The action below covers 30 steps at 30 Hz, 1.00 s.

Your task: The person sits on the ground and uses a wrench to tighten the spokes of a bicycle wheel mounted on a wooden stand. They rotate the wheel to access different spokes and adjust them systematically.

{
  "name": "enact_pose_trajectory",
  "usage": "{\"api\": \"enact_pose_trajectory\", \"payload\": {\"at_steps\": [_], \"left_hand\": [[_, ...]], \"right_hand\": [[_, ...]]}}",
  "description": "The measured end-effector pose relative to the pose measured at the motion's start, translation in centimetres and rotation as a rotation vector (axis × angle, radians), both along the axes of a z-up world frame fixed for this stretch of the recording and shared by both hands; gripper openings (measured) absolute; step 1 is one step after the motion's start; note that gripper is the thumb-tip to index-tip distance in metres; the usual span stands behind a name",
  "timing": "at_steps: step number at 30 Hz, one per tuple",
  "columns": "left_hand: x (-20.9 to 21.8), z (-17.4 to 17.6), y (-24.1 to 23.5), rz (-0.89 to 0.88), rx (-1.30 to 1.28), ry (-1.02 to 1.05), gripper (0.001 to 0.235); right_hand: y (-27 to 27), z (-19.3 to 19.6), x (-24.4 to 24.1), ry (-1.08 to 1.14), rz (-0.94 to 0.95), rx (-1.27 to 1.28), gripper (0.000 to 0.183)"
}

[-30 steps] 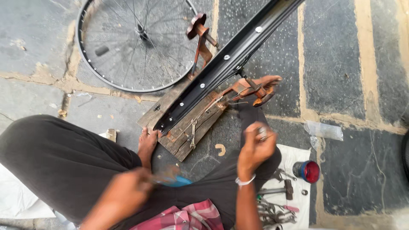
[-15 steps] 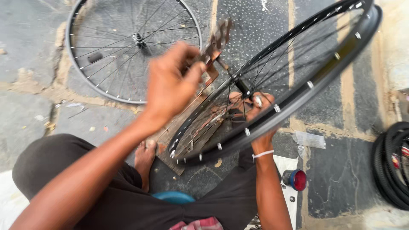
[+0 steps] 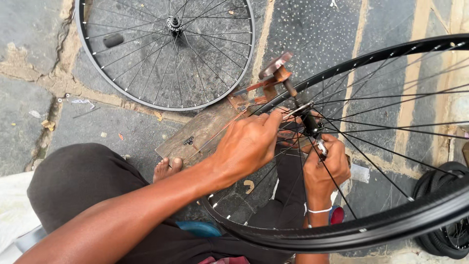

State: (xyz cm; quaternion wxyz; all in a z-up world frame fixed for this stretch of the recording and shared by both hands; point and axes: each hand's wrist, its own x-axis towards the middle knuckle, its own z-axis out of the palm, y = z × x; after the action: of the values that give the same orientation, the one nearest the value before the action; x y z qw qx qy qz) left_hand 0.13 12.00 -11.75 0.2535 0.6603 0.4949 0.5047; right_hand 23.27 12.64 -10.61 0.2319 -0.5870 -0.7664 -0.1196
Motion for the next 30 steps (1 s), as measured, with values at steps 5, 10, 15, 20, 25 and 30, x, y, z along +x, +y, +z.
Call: {"api": "enact_pose_trajectory", "payload": {"at_steps": [5,10,15,20,25,30], "left_hand": [[0.6,-1.5,0.7,-0.017,-0.048,0.044,0.031],[1.6,-4.1,1.8,-0.048,-0.139,0.138,0.028],[2.5,-6.4,3.3,-0.088,-0.136,0.281,0.021],[3.3,-7.7,5.0,-0.102,-0.029,0.323,0.025],[4.8,-8.7,6.7,-0.147,-0.120,0.352,0.018],[5.4,-9.2,7.9,-0.118,-0.114,0.232,0.020]], "right_hand": [[0.0,-0.3,0.1,-0.007,-0.026,0.000,0.014],[-0.2,-0.5,0.1,-0.018,-0.031,0.015,0.014],[-0.2,-0.5,0.0,-0.013,-0.039,-0.001,0.013],[0.0,-0.5,0.1,-0.025,-0.002,0.010,0.015],[0.0,-0.3,0.1,0.007,0.000,-0.003,0.017],[-0.1,-0.1,-0.5,-0.006,0.024,0.016,0.017]]}}
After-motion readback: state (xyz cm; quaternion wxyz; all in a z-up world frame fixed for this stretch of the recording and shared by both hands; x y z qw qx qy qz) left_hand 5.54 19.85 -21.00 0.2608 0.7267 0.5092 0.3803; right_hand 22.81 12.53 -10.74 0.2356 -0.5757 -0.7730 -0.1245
